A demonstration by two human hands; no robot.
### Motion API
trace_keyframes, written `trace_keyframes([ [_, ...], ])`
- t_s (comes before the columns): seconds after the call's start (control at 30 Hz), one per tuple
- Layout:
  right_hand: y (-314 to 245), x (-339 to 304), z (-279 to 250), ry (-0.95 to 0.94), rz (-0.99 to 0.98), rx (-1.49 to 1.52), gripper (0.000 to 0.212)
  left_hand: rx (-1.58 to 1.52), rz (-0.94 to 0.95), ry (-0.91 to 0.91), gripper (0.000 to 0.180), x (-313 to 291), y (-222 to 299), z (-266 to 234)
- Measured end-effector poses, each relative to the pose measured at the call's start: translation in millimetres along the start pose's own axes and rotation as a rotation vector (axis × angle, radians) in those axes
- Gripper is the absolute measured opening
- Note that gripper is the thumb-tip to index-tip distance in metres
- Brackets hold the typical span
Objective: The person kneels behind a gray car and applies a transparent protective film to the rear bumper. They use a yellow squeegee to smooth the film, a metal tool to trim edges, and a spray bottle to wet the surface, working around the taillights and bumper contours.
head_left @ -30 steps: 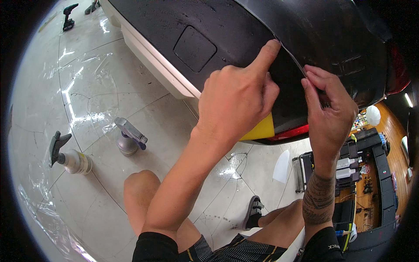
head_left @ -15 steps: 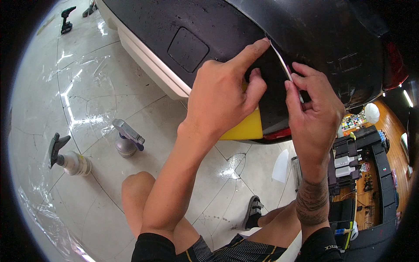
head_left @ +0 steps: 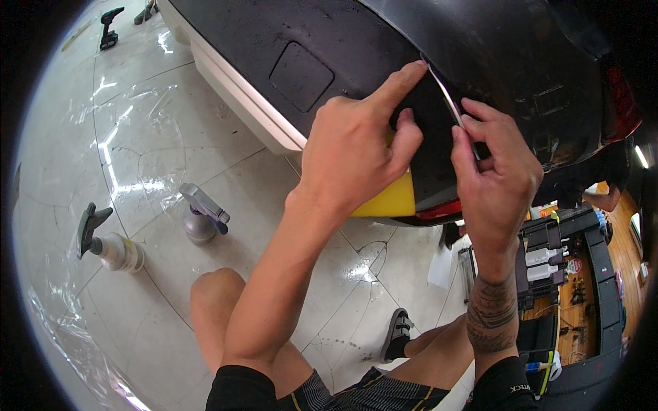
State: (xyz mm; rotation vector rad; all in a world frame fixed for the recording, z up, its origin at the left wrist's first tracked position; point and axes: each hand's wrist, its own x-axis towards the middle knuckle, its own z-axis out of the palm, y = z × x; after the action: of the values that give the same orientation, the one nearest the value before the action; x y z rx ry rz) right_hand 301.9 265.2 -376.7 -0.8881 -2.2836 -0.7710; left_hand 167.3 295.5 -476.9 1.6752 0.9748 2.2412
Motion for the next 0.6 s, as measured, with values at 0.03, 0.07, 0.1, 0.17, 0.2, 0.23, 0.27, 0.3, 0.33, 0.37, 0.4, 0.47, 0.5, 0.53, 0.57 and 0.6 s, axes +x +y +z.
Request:
trace_keyframes([
  [0.03, -0.7, 0.6, -0.5, 0.002, 0.001, -0.002, 0.012, 0.007, 0.018, 0.014, 0.041, 0.2, -1.0, 1.0],
  [0.07, -1.2, 0.8, -0.9, 0.002, 0.003, -0.006, 0.013, 0.012, 0.036, 0.027, 0.041, 0.1, -1.5, 1.6],
  [0.1, -1.4, 0.5, -0.6, 0.003, 0.010, -0.008, 0.013, 0.013, 0.025, 0.022, 0.041, -0.1, -0.6, 1.2],
  [0.17, -1.8, 0.0, 0.4, 0.006, 0.023, -0.014, 0.013, 0.015, 0.004, 0.011, 0.041, 0.0, 1.6, 0.3],
  [0.2, -2.3, -0.2, 0.7, 0.012, 0.030, -0.005, 0.013, 0.020, 0.008, 0.017, 0.041, 0.1, 1.7, 0.8],
  [0.23, -3.1, -0.6, 1.0, 0.017, 0.038, 0.004, 0.013, 0.025, 0.012, 0.022, 0.041, 0.4, 1.6, 1.3],
  [0.27, -4.1, -0.5, 1.5, 0.022, 0.044, 0.012, 0.013, 0.029, 0.016, 0.029, 0.041, 0.6, 1.3, 1.5],
  [0.3, -4.8, -0.3, 1.8, 0.022, 0.049, 0.018, 0.013, 0.026, 0.009, 0.028, 0.041, 0.5, 1.5, 1.1],
  [0.33, -5.4, 0.0, 1.9, 0.022, 0.053, 0.023, 0.012, 0.023, 0.002, 0.027, 0.041, 0.5, 2.0, 0.2],
  [0.37, -5.1, -0.6, 2.2, 0.025, 0.059, 0.031, 0.012, 0.023, -0.004, 0.024, 0.041, 0.3, 2.3, 0.1],
  [0.4, -5.0, -0.9, 2.6, 0.030, 0.051, 0.030, 0.012, 0.029, -0.008, 0.021, 0.041, 0.2, 2.4, 0.0],
  [0.47, -4.5, -1.1, 3.0, 0.039, 0.040, 0.031, 0.011, 0.040, -0.016, 0.018, 0.041, 0.1, 2.6, 0.1],
  [0.5, -4.1, -1.3, 2.7, 0.042, 0.038, 0.033, 0.011, 0.031, -0.009, 0.025, 0.042, 0.1, 2.5, 0.7],
  [0.53, -3.4, -1.6, 2.5, 0.043, 0.041, 0.039, 0.011, 0.022, -0.002, 0.031, 0.042, 0.4, 2.2, 1.5],
  [0.57, -2.9, -1.9, 2.5, 0.045, 0.040, 0.042, 0.011, 0.014, 0.006, 0.039, 0.042, 0.8, 1.9, 1.9],
  [0.6, -2.3, -2.2, 2.5, 0.046, 0.040, 0.045, 0.011, 0.015, 0.001, 0.035, 0.042, 0.8, 1.9, 2.0],
])
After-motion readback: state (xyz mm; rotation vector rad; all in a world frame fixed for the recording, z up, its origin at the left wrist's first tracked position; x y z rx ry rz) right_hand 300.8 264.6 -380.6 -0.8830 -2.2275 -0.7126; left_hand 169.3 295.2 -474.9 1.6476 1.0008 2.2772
